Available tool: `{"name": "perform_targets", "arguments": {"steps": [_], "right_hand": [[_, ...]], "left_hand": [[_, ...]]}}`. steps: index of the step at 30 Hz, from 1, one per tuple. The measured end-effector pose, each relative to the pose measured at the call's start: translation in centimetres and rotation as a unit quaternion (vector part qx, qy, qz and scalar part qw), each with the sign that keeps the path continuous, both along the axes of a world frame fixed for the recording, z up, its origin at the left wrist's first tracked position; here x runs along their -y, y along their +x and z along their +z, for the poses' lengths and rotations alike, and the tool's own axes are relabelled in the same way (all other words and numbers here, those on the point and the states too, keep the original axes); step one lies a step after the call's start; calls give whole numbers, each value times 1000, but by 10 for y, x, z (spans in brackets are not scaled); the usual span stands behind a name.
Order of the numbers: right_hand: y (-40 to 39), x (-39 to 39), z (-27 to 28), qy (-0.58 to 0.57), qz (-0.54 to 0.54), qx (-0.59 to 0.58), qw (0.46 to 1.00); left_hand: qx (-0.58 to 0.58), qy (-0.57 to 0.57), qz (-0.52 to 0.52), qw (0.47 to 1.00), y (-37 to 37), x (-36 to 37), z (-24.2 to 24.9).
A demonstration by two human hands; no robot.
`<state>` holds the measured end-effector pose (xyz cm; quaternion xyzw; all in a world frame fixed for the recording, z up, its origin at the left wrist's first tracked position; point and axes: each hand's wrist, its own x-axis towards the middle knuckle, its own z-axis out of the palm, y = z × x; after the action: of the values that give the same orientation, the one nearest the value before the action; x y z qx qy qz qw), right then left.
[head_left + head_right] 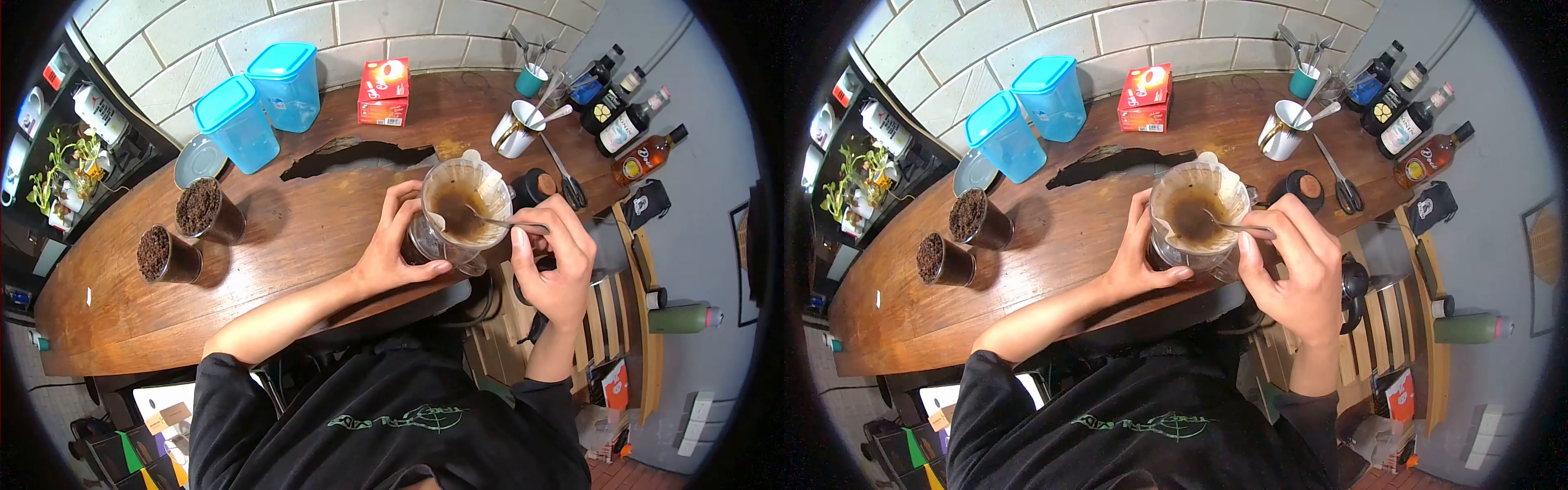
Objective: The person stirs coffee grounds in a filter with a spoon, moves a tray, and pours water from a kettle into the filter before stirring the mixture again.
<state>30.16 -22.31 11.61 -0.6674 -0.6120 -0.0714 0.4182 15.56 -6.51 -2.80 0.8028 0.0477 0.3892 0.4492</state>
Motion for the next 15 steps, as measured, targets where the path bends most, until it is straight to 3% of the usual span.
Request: {"name": "perform_targets", "arguments": {"steps": [6,9,15], "right_hand": [[5,1,21,-37,51,17,998],[9,-1,26,20,44,65,997],[7,-13,20,-26,41,39,998]], "left_hand": [[3,-8,1,1000,-1,2,1],[3,-18,-4,1000,0,1,0],[1,-4,2,1000,0,1,2]]}}
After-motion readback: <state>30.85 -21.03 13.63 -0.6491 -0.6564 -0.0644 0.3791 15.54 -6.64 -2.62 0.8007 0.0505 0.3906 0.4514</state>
